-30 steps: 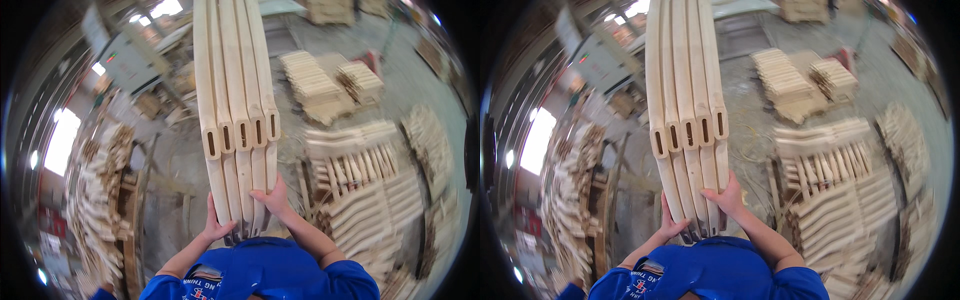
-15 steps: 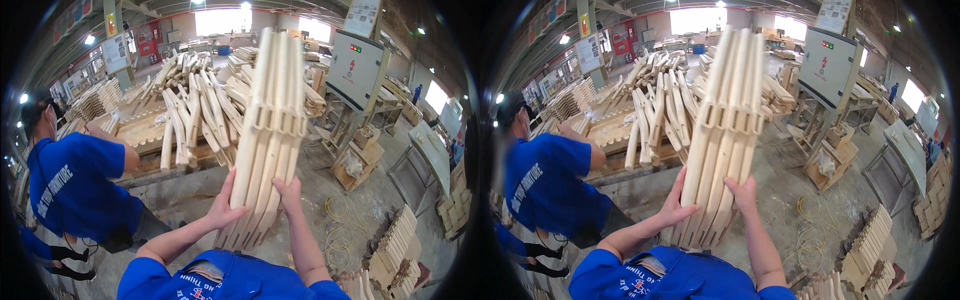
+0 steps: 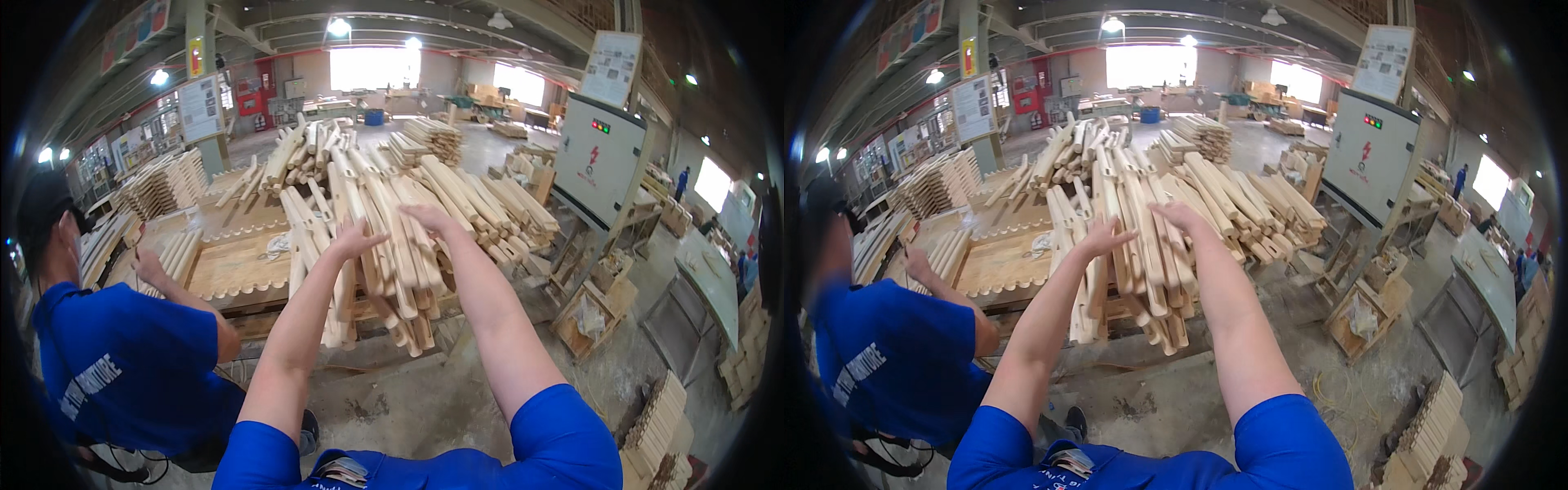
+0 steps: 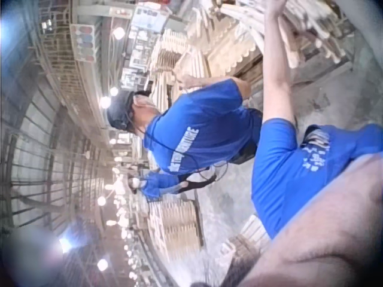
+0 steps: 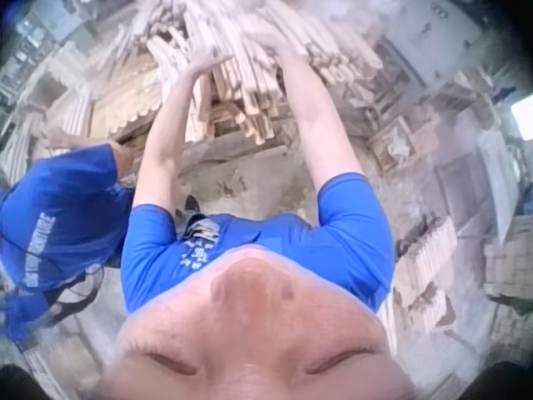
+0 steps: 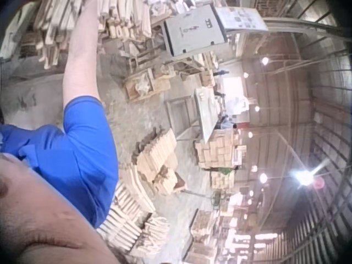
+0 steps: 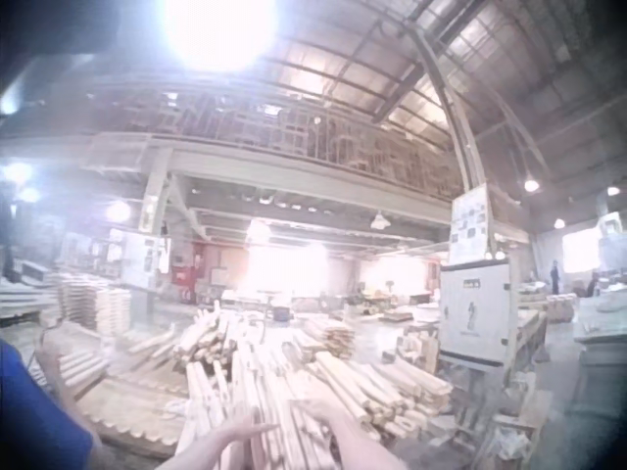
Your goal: The person picks up curved wooden pieces from a pile and stacks them on a pallet. They use a red-handled tool to adjust the alignment of the pieces while stacking them in neat rows.
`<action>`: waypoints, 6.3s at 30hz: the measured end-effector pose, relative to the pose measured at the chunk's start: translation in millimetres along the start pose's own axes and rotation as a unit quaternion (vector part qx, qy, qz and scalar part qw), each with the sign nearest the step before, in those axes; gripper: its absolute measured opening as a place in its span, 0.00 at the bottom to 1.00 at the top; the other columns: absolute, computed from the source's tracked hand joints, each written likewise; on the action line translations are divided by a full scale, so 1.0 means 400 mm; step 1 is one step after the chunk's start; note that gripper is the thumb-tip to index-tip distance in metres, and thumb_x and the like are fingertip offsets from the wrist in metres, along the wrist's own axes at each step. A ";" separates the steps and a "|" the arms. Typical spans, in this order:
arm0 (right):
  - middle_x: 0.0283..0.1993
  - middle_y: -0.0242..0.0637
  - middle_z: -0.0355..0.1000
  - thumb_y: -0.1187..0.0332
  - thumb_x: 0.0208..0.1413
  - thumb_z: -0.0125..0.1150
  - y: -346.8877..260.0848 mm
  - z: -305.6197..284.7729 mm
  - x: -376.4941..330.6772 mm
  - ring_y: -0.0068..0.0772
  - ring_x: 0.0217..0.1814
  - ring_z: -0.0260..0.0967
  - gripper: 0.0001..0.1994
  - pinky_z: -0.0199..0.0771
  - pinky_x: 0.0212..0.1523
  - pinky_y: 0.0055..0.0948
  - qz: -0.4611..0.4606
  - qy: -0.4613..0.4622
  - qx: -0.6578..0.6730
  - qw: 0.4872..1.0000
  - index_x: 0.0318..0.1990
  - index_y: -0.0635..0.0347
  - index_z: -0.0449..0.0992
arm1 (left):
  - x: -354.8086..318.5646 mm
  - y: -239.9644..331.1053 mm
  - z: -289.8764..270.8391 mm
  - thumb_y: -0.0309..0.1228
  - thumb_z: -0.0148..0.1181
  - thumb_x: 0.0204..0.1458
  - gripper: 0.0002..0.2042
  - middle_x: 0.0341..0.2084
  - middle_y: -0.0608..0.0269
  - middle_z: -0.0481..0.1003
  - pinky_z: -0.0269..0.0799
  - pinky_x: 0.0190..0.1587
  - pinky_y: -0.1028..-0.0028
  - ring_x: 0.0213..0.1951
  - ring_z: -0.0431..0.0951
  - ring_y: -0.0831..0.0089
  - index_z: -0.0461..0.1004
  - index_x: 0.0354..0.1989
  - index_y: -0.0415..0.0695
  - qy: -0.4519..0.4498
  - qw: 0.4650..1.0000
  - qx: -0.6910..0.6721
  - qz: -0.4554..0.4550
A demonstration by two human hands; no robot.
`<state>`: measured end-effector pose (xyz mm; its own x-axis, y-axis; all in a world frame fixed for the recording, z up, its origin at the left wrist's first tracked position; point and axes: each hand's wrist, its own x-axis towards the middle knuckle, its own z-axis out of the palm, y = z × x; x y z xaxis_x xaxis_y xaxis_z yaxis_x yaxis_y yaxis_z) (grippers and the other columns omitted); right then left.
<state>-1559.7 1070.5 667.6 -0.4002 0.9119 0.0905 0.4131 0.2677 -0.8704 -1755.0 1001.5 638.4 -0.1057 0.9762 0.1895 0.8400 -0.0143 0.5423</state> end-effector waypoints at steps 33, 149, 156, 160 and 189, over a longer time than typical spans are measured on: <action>0.27 0.42 0.71 0.62 0.46 0.60 1.236 0.310 -2.569 0.32 0.22 0.70 0.18 0.71 0.26 0.29 0.545 0.780 0.184 0.248 0.38 0.69 0.71 | -1.501 1.040 1.377 0.46 0.54 0.47 0.29 0.61 0.55 0.50 0.43 0.61 0.50 0.63 0.44 0.49 0.58 0.58 0.52 -0.599 0.311 0.244 0.697; 0.17 0.35 0.66 0.51 0.56 0.41 1.538 -0.110 -3.018 0.25 0.12 0.60 0.23 0.61 0.13 0.28 0.366 0.808 0.426 0.175 0.24 0.64 0.69 | -2.123 1.553 2.416 0.38 0.69 0.34 0.53 0.62 0.39 0.37 0.60 0.53 0.52 0.57 0.52 0.36 0.34 0.65 0.62 -0.279 0.414 0.321 0.805; 0.15 0.37 0.67 0.52 0.56 0.43 1.531 -0.098 -3.018 0.28 0.11 0.62 0.23 0.62 0.13 0.30 0.402 0.798 0.418 0.164 0.23 0.64 0.70 | -2.121 1.552 2.425 0.38 0.70 0.32 0.54 0.61 0.37 0.37 0.61 0.52 0.53 0.55 0.53 0.35 0.35 0.65 0.62 -0.271 0.407 0.313 0.814; 0.16 0.35 0.66 0.52 0.56 0.42 1.531 -0.082 -3.015 0.26 0.12 0.61 0.22 0.62 0.14 0.29 0.367 0.806 0.434 0.166 0.23 0.62 0.70 | -2.122 1.547 2.429 0.39 0.70 0.32 0.54 0.61 0.36 0.36 0.61 0.52 0.53 0.56 0.52 0.35 0.34 0.65 0.62 -0.278 0.401 0.308 0.817; 0.16 0.35 0.66 0.53 0.56 0.44 1.534 -0.089 -3.012 0.24 0.10 0.60 0.21 0.58 0.11 0.26 0.355 0.822 0.420 0.149 0.24 0.63 0.69 | -2.121 1.547 2.422 0.35 0.66 0.37 0.50 0.62 0.37 0.35 0.58 0.53 0.51 0.57 0.50 0.37 0.34 0.65 0.63 -0.291 0.413 0.320 0.801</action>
<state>-794.9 146.9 41.7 0.5265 -0.3529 -0.7734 -0.6502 0.4189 -0.6338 -630.0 374.1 20.3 0.8485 -0.2864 -0.4450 -0.4288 -0.8649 -0.2608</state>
